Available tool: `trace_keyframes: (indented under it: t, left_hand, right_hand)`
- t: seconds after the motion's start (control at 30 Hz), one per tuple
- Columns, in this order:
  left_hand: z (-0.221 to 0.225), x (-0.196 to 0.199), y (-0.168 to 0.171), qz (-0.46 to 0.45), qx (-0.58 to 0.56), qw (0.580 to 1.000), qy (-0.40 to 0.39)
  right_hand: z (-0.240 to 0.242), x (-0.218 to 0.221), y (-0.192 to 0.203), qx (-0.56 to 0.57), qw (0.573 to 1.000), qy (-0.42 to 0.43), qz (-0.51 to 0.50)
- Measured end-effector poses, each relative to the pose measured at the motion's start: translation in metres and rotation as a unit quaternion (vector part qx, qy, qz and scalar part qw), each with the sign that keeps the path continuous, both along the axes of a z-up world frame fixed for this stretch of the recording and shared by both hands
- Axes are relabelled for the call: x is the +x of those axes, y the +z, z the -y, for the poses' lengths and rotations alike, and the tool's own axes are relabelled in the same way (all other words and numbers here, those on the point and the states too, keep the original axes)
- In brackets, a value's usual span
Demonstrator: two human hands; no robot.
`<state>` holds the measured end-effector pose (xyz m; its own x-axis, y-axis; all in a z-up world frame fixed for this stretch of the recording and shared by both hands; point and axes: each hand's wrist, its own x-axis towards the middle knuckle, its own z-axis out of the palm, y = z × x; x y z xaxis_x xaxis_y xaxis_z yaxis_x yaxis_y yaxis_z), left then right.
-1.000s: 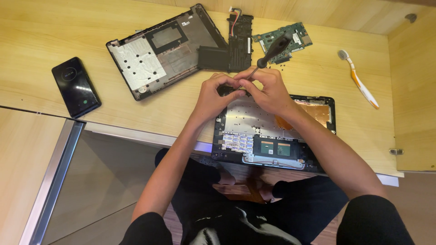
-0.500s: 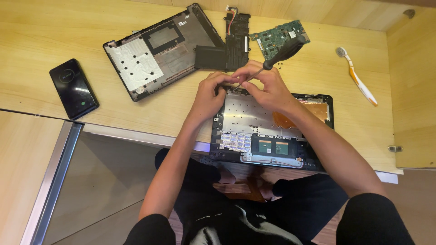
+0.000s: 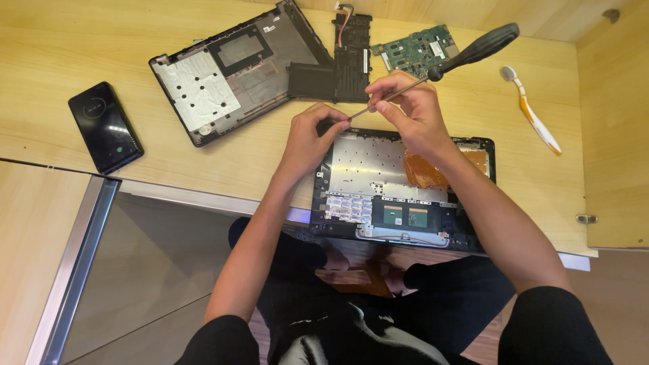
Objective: Removing internal components from a laptop, including the battery, motherboard, and metal shielding, using a screwdriver.
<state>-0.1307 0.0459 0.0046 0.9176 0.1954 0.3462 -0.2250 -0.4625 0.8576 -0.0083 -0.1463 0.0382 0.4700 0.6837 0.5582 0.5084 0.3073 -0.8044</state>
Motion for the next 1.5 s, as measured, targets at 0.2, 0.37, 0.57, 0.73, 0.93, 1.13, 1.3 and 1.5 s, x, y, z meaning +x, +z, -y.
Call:
trace_keyframes:
  t: [0.2, 0.37, 0.57, 0.73, 0.93, 1.13, 1.3, 1.5]
  left_hand:
    - [-0.001, 0.001, -0.002, 0.023, 0.001, 1.0, 0.009]
    - [-0.002, -0.001, -0.002, 0.03, 0.012, 0.999, 0.017]
    - [-0.004, -0.009, 0.007, 0.027, 0.106, 0.994, 0.015]
    - [-0.001, -0.01, 0.006, 0.032, 0.162, 0.986, 0.009]
    - [0.001, -0.009, 0.004, 0.019, 0.182, 0.983, -0.011]
    - [0.002, -0.007, 0.004, -0.022, 0.263, 0.964, -0.006]
    - [0.016, 0.017, 0.017, 0.002, 0.292, 0.955, -0.049]
    - [0.038, 0.122, -0.007, 0.032, 0.402, 0.914, -0.047]
  right_hand:
    - [0.001, 0.001, 0.0, 0.018, 1.0, 0.005, 0.006]
    - [0.001, 0.0, 0.002, 0.017, 1.0, 0.004, -0.003]
    - [0.002, 0.0, 0.003, -0.001, 1.0, -0.014, 0.013]
    - [0.005, -0.006, 0.01, -0.059, 0.994, -0.088, 0.032]
    - [0.012, 0.006, 0.012, -0.034, 0.994, -0.106, 0.006]
    - [0.049, 0.06, 0.01, 0.073, 0.986, -0.088, -0.125]
    - [0.089, 0.097, 0.006, 0.148, 0.949, -0.21, -0.185]
    - [0.1, 0.138, -0.025, 0.163, 0.906, -0.316, -0.23]
